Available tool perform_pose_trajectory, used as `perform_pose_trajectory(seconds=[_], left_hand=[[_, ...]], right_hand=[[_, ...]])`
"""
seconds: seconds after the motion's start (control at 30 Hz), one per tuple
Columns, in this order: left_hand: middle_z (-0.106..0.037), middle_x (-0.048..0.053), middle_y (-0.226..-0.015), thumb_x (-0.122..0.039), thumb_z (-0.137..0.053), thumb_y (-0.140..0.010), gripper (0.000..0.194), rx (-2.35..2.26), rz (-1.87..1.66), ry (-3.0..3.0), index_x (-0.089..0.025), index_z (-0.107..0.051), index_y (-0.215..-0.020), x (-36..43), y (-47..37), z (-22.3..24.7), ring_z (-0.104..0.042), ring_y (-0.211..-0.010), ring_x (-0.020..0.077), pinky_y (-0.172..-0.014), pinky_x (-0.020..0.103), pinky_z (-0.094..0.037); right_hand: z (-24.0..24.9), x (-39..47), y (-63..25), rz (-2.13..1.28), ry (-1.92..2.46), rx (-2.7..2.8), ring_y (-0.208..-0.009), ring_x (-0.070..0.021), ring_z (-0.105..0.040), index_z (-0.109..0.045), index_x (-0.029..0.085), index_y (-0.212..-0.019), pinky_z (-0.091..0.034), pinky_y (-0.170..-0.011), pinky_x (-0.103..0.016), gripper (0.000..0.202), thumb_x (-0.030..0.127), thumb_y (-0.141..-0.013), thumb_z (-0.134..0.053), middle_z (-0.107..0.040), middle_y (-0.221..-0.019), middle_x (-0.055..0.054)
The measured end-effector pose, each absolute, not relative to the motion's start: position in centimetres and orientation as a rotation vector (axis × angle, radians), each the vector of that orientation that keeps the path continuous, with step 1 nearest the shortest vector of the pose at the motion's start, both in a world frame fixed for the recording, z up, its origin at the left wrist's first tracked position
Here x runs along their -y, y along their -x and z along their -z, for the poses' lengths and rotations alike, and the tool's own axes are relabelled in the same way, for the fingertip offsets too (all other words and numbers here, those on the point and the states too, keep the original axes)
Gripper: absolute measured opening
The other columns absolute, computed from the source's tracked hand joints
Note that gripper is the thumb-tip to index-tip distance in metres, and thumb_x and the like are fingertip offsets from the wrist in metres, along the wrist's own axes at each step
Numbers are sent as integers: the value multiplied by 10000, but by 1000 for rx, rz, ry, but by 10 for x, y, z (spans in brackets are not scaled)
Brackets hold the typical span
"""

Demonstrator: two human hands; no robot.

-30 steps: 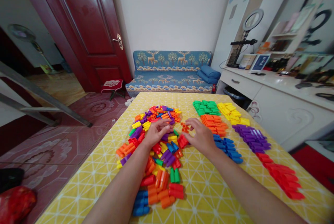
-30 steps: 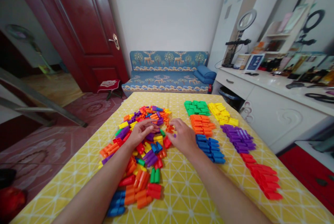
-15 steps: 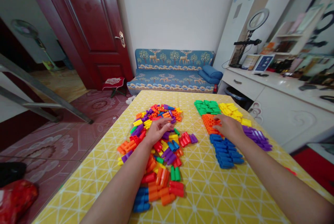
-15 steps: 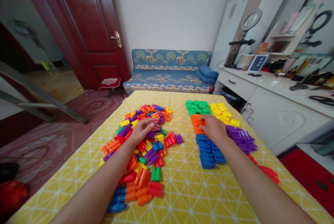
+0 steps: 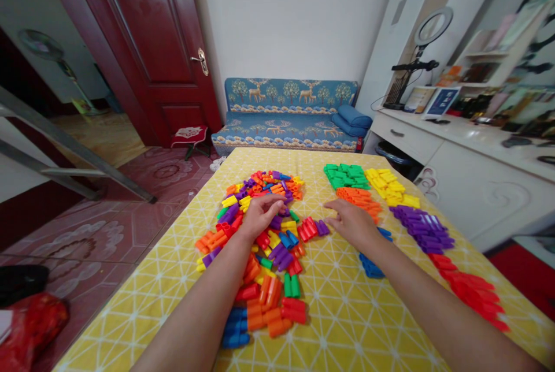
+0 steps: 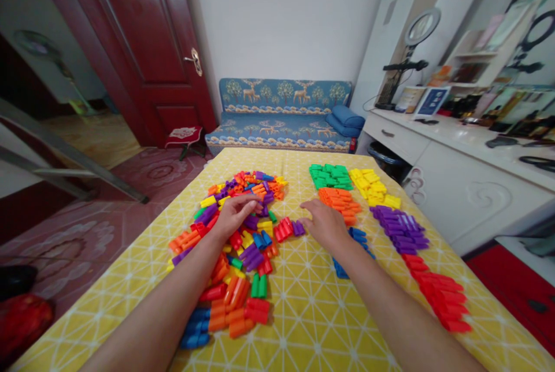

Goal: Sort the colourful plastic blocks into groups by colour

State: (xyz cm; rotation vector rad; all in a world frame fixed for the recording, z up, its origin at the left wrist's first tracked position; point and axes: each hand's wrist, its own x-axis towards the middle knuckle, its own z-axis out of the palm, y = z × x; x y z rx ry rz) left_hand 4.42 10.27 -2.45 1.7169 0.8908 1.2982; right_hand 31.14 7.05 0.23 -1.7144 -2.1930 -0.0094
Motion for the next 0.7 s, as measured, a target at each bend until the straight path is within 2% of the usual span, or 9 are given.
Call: perform_pose_trajectory(seconds=[0.1, 0.17, 0.27, 0.37, 0.47, 0.57, 0.63, 0.7], left_hand=[[-749, 72, -756, -448, -604, -849, 343, -1020, -1380, -1794, -132, -731, -889, -103, -43, 23, -697, -714, 207, -702, 310, -551], [-747, 68, -753, -440, -593, -858, 336, -1075, -1401, -1820, -134, -733, -856, -103, -43, 22, -694, -723, 208, -706, 303, -542], [-754, 71, -803, -432, -587, -863, 327, -1089, -1359, -1870, -143, -739, -856, -102, -43, 21, -697, -786, 220, -762, 313, -535], [-761, 74, -880, -430, -595, -857, 316, -1091, -1271, -1940, -158, -751, -891, -103, -42, 21, -694, -845, 231, -804, 322, -527], [-760, 77, -932, -437, -578, -867, 333, -1107, -1218, -1972, -170, -752, -960, -105, -41, 22, -693, -872, 240, -813, 335, -525], [-754, 87, -965, -446, -565, -876, 349, -1106, -1211, -1974, -174, -750, -993, -107, -40, 25, -688, -903, 249, -831, 347, -521], [-748, 90, -968, -445, -606, -851, 337, -1068, -1190, -1989, -180, -745, -1008, -107, -40, 26, -683, -908, 246, -839, 344, -518], [-744, 86, -964, -438, -672, -804, 351, -1019, -1152, -2014, -189, -732, -1044, -106, -40, 27, -679, -903, 242, -842, 339, -516]], right_hand=[[1, -58, -284, -58, 1683, 2305, -927, -238, -656, -605, 261, -1253, -448, -674, -284, 532, 447, -764, -700, -642, -1150, -87], [4, -54, -271, -106, 1684, 2331, -917, -244, -658, -600, 294, -1259, -440, -664, -280, 563, 482, -740, -714, -643, -1096, -79], [11, -53, -257, -177, 1641, 2277, -871, -216, -657, -636, 308, -1188, -440, -672, -266, 478, 420, -732, -723, -651, -1003, -50], [20, -57, -243, -286, 1614, 2061, -895, -217, -647, -665, 260, -1088, -467, -736, -292, 410, 319, -687, -729, -664, -990, -50], [28, -62, -230, -616, 1540, 1685, -853, -206, -649, -645, 216, -1029, -498, -720, -304, 366, 302, -677, -696, -678, -941, -44], [34, -64, -219, -1048, 1359, 1241, -731, -189, -650, -579, 199, -1093, -506, -572, -277, 444, 431, -722, -657, -675, -893, -37], [37, -63, -213, -1195, 1206, 1081, -749, -191, -658, -546, 205, -1146, -521, -553, -272, 524, 488, -721, -667, -672, -956, -47], [39, -61, -209, -1228, 1075, 1067, -849, -205, -666, -544, 215, -1166, -559, -626, -294, 552, 493, -713, -693, -661, -1065, -60]])
